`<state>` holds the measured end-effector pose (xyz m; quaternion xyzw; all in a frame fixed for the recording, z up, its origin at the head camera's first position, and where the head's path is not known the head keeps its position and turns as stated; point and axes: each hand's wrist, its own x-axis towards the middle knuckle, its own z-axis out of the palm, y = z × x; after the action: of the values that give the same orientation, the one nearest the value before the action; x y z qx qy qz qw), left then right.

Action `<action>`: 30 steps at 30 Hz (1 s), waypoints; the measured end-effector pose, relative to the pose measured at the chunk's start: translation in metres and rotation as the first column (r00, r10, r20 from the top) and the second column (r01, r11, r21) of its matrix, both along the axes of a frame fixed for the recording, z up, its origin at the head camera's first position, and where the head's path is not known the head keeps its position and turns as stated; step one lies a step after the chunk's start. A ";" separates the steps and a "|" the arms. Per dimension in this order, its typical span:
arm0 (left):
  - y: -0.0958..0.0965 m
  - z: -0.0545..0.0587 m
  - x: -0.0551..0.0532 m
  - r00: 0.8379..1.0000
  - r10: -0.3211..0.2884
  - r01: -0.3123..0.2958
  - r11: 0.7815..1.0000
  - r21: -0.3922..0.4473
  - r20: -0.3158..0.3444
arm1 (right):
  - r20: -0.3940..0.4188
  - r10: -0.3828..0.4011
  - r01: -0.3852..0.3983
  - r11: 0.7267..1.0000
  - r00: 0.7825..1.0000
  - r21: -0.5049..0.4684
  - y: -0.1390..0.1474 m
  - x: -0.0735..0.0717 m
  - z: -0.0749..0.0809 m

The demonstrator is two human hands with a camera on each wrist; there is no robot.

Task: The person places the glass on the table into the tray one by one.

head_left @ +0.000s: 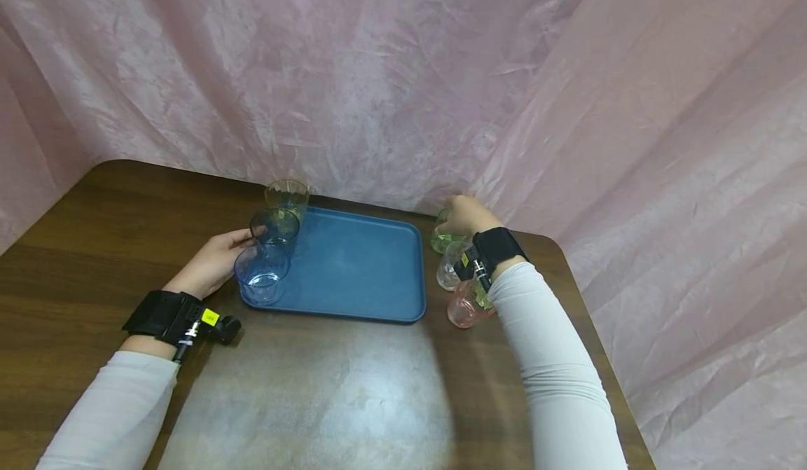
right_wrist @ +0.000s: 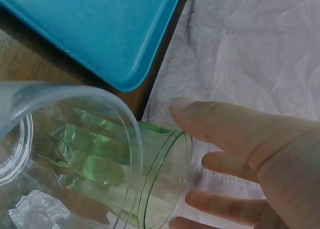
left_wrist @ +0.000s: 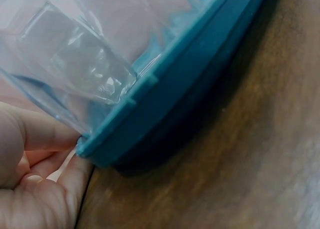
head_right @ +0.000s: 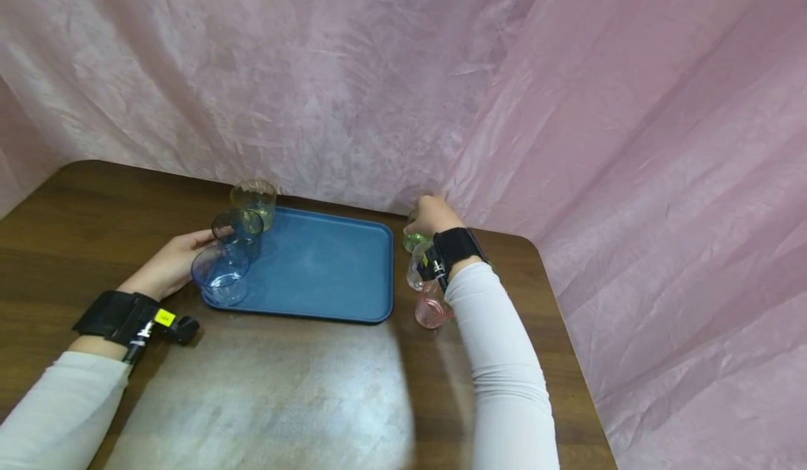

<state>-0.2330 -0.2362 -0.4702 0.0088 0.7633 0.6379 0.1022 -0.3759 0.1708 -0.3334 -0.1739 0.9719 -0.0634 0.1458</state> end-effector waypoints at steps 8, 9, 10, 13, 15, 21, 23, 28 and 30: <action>-0.001 0.000 0.000 1.000 0.012 -0.013 1.000 -0.012 -0.018 | 0.012 0.018 -0.019 1.000 1.000 0.015 -0.003 -0.004 0.000; -0.001 0.000 0.001 1.000 0.013 -0.013 1.000 -0.010 -0.017 | 0.011 0.024 -0.024 1.000 1.000 0.018 -0.003 -0.004 0.000; -0.001 0.000 0.001 1.000 0.012 -0.013 1.000 -0.013 -0.017 | 0.010 0.028 -0.028 0.999 1.000 0.021 -0.003 -0.005 -0.001; -0.001 0.000 0.001 1.000 0.012 -0.012 1.000 -0.016 -0.004 | 0.003 0.033 -0.034 0.999 0.999 0.029 -0.002 -0.005 -0.003; -0.001 0.000 0.001 1.000 0.014 -0.013 1.000 -0.020 0.003 | -0.004 0.040 -0.039 0.999 0.999 0.030 -0.002 -0.006 -0.005; 0.001 0.001 0.000 1.000 0.020 -0.020 1.000 -0.023 0.001 | -0.019 0.046 -0.046 0.999 0.999 0.024 -0.001 -0.008 -0.008; 0.001 0.001 0.000 1.000 0.019 -0.019 1.000 -0.024 0.000 | -0.020 0.043 -0.043 0.999 0.999 0.026 -0.001 -0.009 -0.008; 0.001 0.002 0.001 1.000 0.019 -0.019 1.000 -0.021 -0.003 | -0.018 0.040 -0.040 0.999 0.999 0.026 -0.001 -0.010 -0.009; 0.002 0.002 0.001 1.000 0.016 -0.016 1.000 -0.020 -0.001 | -0.016 0.037 -0.036 0.999 0.999 0.026 0.000 -0.009 -0.009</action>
<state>-0.2320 -0.2345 -0.4682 0.0019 0.7698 0.6309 0.0968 -0.3853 0.1708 -0.3425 -0.1901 0.9704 -0.0469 0.1413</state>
